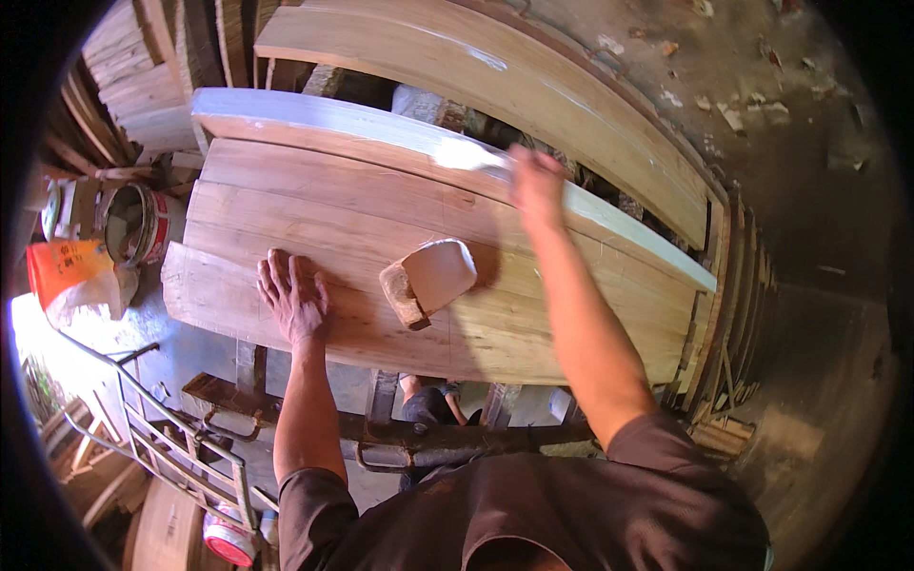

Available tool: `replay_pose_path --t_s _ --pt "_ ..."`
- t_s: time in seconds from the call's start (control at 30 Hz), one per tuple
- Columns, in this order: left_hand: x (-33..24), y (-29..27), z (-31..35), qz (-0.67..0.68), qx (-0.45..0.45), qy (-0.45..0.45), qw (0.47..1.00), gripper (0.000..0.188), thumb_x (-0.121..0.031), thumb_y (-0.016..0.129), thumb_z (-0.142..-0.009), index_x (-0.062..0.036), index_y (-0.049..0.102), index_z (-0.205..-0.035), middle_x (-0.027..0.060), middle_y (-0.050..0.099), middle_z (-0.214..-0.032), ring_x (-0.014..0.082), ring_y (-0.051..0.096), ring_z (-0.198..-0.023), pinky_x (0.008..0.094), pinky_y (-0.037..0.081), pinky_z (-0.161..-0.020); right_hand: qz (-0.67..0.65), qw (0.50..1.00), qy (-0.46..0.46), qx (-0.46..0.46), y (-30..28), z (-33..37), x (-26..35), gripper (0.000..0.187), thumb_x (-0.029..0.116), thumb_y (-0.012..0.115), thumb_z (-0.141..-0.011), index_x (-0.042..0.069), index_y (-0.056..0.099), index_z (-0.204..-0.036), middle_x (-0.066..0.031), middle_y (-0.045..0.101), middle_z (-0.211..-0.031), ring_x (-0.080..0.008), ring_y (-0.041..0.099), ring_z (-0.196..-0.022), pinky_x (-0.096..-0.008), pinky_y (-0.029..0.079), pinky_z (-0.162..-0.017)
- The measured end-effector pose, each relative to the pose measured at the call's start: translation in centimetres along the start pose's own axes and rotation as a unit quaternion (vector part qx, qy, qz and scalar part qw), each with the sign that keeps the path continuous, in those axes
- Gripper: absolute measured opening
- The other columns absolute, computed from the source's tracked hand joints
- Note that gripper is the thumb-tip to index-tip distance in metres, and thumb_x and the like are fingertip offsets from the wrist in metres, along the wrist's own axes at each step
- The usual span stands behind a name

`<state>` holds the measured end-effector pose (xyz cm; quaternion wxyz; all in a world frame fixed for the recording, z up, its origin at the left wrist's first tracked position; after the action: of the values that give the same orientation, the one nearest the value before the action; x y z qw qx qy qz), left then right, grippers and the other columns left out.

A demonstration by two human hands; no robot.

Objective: The person applies glue along the edges of wooden boards using a brush and then presses the boards together by hand.

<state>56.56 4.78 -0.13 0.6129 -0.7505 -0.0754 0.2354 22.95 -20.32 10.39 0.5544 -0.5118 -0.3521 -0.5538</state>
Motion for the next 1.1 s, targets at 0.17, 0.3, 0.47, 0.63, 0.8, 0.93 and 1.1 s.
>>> replay_pose_path --t_s 0.17,0.3,0.47,0.63,0.8,0.93,1.1 --pt "0.1 -0.2 0.0 0.005 0.016 -0.014 1.000 0.057 -0.035 0.056 -0.092 -0.0057 0.049 -0.140 0.0199 0.026 -0.159 0.0431 0.018 -0.148 0.0558 0.013 -0.121 0.134 0.975 0.004 -0.178 -20.2 0.6 0.3 0.027 0.020 0.065 -0.096 0.006 0.063 -0.072 -0.0022 0.059 -0.060 -0.0099 0.050 -0.042 -0.0268 0.030 -0.034" --pt "0.0 -0.5 -0.2 0.014 0.012 -0.021 1.000 0.057 -0.033 0.058 -0.090 -0.0054 0.049 -0.139 0.0209 0.026 -0.159 0.0441 0.019 -0.148 0.0567 0.014 -0.120 0.411 0.901 -0.073 -0.115 -13.9 -1.3 5.2 0.036 0.028 0.061 -0.093 0.001 0.061 -0.070 -0.0165 0.066 -0.067 -0.0270 0.062 -0.051 -0.0420 0.048 -0.050" --pt "0.4 -1.0 -0.4 0.066 0.010 -0.041 0.997 0.055 -0.032 0.061 -0.087 -0.0057 0.053 -0.135 0.0171 0.028 -0.159 0.0417 0.019 -0.149 0.0552 0.014 -0.121 0.560 0.797 -0.227 0.000 5.2 -2.3 10.1 0.032 0.030 0.059 -0.090 0.001 0.065 -0.079 -0.0262 0.066 -0.085 -0.0469 0.063 -0.084 -0.0529 0.049 -0.076" --pt "1.1 -0.9 -0.4 0.088 0.004 -0.051 0.995 0.057 -0.034 0.062 -0.085 -0.0066 0.054 -0.134 0.0177 0.028 -0.159 0.0416 0.019 -0.149 0.0551 0.014 -0.121 0.549 0.779 -0.289 0.088 19.9 -0.6 12.7 0.031 0.030 0.061 -0.090 0.001 0.069 -0.083 -0.0266 0.069 -0.088 -0.0466 0.066 -0.088 -0.0527 0.051 -0.080" --pt "1.4 -1.1 -0.6 0.101 0.009 -0.059 0.993 0.059 -0.035 0.063 -0.082 -0.0076 0.055 -0.134 0.0182 0.028 -0.159 0.0412 0.020 -0.149 0.0552 0.014 -0.121 0.519 0.753 -0.376 0.150 30.5 1.4 14.3 0.032 0.028 0.057 -0.091 -0.001 0.070 -0.086 -0.0294 0.069 -0.091 -0.0484 0.066 -0.090 -0.0537 0.053 -0.081" --pt "1.7 -1.3 -0.4 0.108 0.012 -0.070 0.992 0.057 -0.036 0.063 -0.083 -0.0069 0.057 -0.132 0.0186 0.029 -0.159 0.0412 0.020 -0.149 0.0548 0.015 -0.121 0.436 0.788 -0.399 0.175 36.9 2.0 14.6 0.034 0.031 0.058 -0.092 0.001 0.066 -0.078 -0.0250 0.067 -0.080 -0.0471 0.063 -0.082 -0.0510 0.050 -0.074" --pt "1.7 -1.2 -0.5 0.104 0.024 -0.069 0.992 0.059 -0.037 0.063 -0.083 -0.0073 0.056 -0.133 0.0180 0.029 -0.159 0.0415 0.020 -0.149 0.0556 0.015 -0.121 0.232 0.887 -0.277 0.287 44.0 0.8 13.7 0.033 0.025 0.057 -0.096 -0.003 0.063 -0.079 -0.0154 0.067 -0.067 -0.0251 0.065 -0.053 -0.0384 0.048 -0.050"
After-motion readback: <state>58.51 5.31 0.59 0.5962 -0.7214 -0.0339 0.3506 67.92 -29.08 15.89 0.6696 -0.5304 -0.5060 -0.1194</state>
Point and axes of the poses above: each hand's wrist, its own z-axis away from the middle knuckle, its own y-axis out of the palm, x = y × z, the point moved 7 cm from there along -z, towards the middle knuckle
